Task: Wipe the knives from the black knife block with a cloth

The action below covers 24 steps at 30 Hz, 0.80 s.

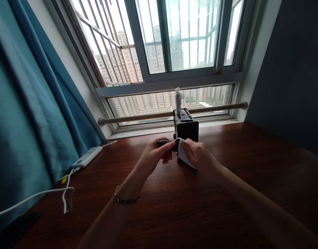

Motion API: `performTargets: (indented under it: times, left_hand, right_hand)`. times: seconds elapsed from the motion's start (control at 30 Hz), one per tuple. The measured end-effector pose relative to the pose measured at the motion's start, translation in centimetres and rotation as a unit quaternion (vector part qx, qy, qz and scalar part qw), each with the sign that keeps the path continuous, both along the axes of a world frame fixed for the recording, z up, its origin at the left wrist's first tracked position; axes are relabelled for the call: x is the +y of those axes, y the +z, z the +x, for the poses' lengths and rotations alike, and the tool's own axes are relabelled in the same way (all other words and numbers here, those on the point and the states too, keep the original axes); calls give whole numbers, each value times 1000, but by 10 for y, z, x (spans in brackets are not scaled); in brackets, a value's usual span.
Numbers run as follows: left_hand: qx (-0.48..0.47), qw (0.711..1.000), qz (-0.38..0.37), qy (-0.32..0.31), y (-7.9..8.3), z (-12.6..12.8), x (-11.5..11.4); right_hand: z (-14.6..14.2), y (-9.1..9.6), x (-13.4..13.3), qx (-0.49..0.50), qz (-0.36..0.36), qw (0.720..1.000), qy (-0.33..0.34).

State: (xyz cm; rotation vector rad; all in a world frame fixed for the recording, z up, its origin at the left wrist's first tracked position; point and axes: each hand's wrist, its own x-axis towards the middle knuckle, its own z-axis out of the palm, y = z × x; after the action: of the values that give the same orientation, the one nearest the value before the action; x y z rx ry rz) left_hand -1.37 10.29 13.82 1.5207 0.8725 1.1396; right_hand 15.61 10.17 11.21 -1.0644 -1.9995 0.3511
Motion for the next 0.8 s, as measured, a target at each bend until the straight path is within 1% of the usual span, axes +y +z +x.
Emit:
performTargets:
  times: [0.1,0.17,0.27,0.33,0.4,0.43,0.5,0.57,0.63,0.73,0.8]
  left_hand:
    - [27,998,50,-20,7,7,-14]
    - [73,993,81,-34,11,8,-21]
    - [176,975,123,-60,12,8,-27]
    - [264,949,162,-58,7,10,-29]
    - [342,917,202,-36,-1,15,-30]
    - [370,903,215,-29,-5,18,-31]
    - [399,889,220,-32,-12,23,-32]
    - [415,883,215,-36,-14,23,-31]
    - [436,873,219,-22,-9,17,-29]
    - [466,853,233,14,4,-2,-26]
    - [480,848,225,16,12,-14,-26]
  right_hand:
    - [14,10,5,20,30,997,-71]
    - [25,16,7,2,66,990,-124]
    - [37,23,8,-86,132,966,-205]
    - [39,24,4,-165,171,942,-238]
    - [34,24,-1,-227,195,924,-237]
    - [31,23,-3,-246,201,922,-223]
    - [26,21,-6,-262,202,925,-185]
    - [25,20,-5,-261,206,930,-157]
    - [34,20,2,-247,222,930,-158]
    - [59,19,17,-208,255,923,-200]
    - [77,19,27,-182,266,919,-225]
